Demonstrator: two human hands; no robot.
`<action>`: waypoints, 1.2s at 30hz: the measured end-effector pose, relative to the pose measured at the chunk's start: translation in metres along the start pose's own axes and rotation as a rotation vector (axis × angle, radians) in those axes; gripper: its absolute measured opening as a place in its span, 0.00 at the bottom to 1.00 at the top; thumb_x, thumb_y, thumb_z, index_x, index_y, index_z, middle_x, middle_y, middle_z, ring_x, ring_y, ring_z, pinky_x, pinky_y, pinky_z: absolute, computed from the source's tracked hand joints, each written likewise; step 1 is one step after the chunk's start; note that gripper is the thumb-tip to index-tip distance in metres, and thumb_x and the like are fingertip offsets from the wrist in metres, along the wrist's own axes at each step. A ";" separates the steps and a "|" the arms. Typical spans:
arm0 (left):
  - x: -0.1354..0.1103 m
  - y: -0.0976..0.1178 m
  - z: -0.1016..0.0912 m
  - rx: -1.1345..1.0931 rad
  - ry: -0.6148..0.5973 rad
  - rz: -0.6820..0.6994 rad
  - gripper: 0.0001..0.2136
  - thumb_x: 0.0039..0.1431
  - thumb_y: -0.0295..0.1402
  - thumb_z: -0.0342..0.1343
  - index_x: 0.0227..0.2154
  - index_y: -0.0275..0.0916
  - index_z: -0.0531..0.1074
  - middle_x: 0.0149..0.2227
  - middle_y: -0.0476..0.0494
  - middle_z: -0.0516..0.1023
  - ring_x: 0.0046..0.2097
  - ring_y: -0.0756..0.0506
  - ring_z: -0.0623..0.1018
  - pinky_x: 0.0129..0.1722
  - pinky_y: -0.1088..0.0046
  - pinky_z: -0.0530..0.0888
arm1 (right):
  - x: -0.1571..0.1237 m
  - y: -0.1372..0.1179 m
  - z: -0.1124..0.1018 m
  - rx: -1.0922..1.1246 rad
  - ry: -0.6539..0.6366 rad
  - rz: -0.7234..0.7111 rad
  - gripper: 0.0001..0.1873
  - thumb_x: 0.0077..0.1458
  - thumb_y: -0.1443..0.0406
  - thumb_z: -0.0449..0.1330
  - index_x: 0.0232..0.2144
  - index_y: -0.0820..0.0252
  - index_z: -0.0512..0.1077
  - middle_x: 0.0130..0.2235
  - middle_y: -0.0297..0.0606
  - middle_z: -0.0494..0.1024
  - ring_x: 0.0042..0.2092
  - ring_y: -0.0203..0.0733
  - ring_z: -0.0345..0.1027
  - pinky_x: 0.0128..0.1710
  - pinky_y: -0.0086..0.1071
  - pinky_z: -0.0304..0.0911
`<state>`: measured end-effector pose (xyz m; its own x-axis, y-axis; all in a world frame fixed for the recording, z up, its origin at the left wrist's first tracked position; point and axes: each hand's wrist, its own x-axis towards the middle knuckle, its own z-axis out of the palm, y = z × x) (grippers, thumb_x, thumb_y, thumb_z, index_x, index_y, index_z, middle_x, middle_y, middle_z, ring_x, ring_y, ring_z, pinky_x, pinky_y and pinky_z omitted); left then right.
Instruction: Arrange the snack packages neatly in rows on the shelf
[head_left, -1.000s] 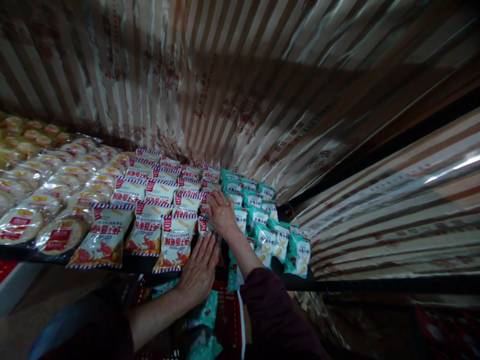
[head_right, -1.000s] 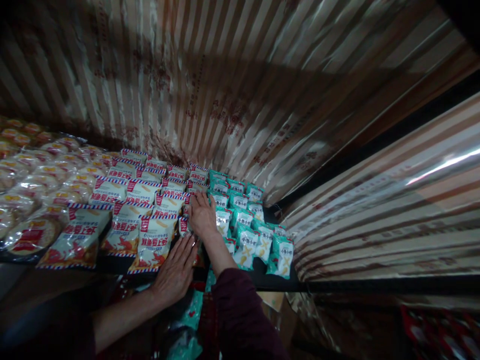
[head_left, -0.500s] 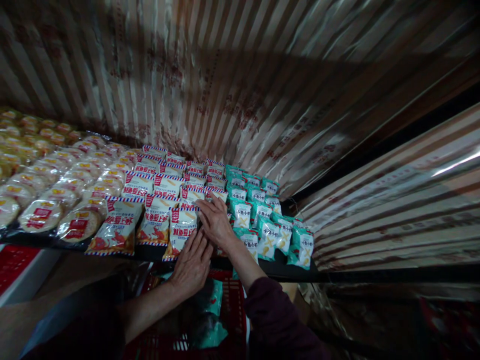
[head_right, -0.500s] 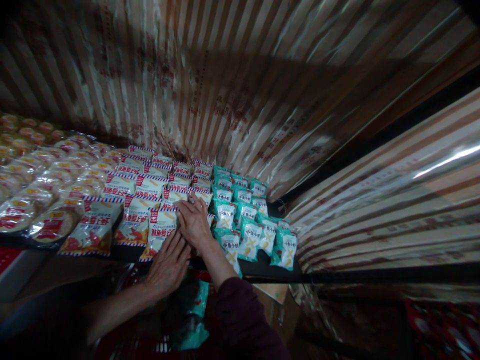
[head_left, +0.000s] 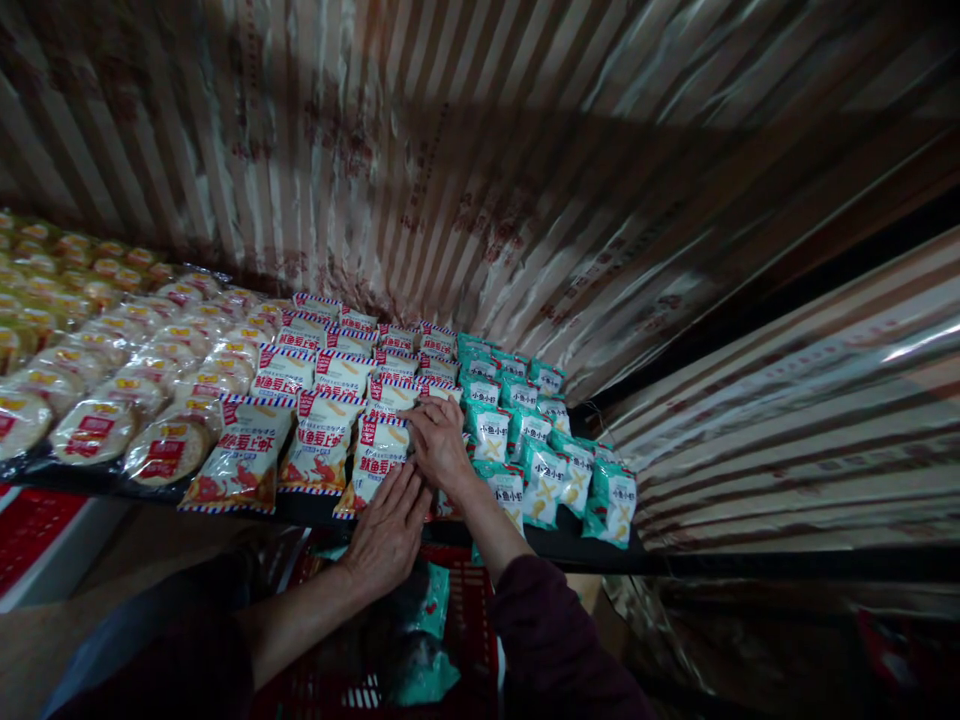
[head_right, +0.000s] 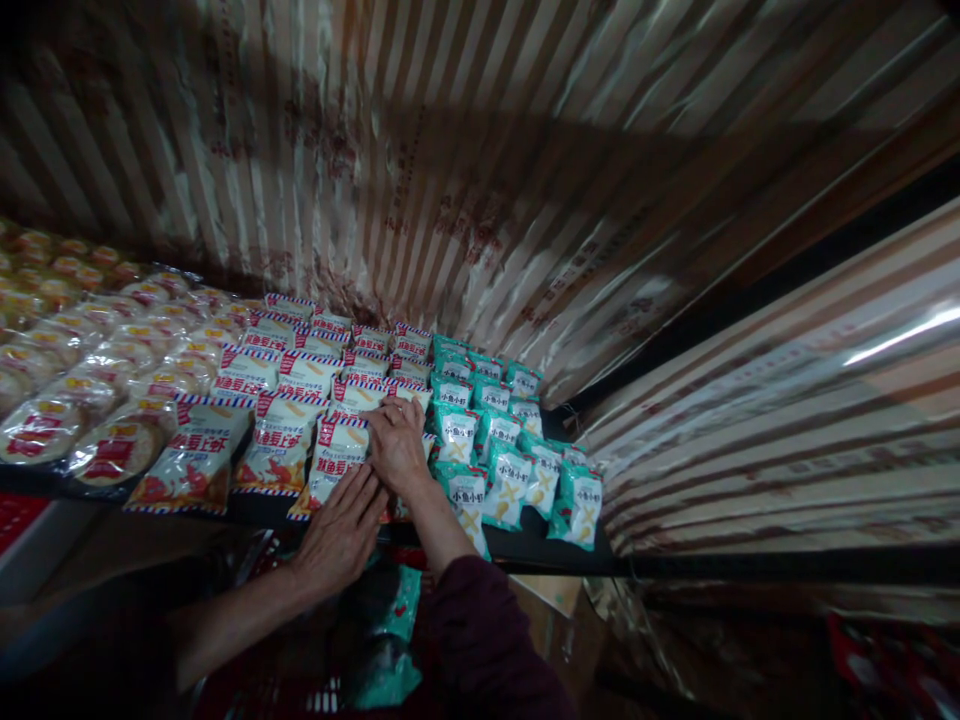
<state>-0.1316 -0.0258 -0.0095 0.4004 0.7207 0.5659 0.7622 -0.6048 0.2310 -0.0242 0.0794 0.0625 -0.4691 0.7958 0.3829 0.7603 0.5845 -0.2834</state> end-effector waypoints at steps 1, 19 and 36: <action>0.000 0.000 0.000 -0.001 0.001 -0.001 0.20 0.60 0.30 0.47 0.54 0.29 0.67 0.58 0.31 0.67 0.64 0.36 0.60 0.62 0.55 0.58 | 0.000 0.000 0.000 -0.002 0.005 0.003 0.17 0.57 0.72 0.55 0.45 0.52 0.75 0.41 0.38 0.77 0.55 0.47 0.60 0.62 0.52 0.42; -0.004 0.012 0.005 -0.022 -0.007 0.040 0.32 0.57 0.34 0.51 0.62 0.23 0.56 0.64 0.25 0.55 0.68 0.33 0.47 0.65 0.52 0.50 | -0.082 -0.025 0.007 0.047 0.146 0.328 0.24 0.66 0.60 0.44 0.58 0.65 0.65 0.64 0.50 0.58 0.67 0.48 0.46 0.64 0.50 0.51; 0.002 0.055 0.011 -0.238 -0.022 0.143 0.29 0.62 0.24 0.43 0.66 0.31 0.45 0.67 0.30 0.47 0.68 0.35 0.43 0.61 0.50 0.61 | -0.173 0.008 -0.033 -0.115 0.371 0.544 0.26 0.65 0.59 0.46 0.62 0.60 0.56 0.66 0.51 0.52 0.68 0.50 0.43 0.62 0.55 0.50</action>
<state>-0.0839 -0.0538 -0.0043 0.5089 0.6277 0.5891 0.5571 -0.7618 0.3304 0.0775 -0.0592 0.0228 0.1648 0.8534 0.4945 0.8974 0.0783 -0.4343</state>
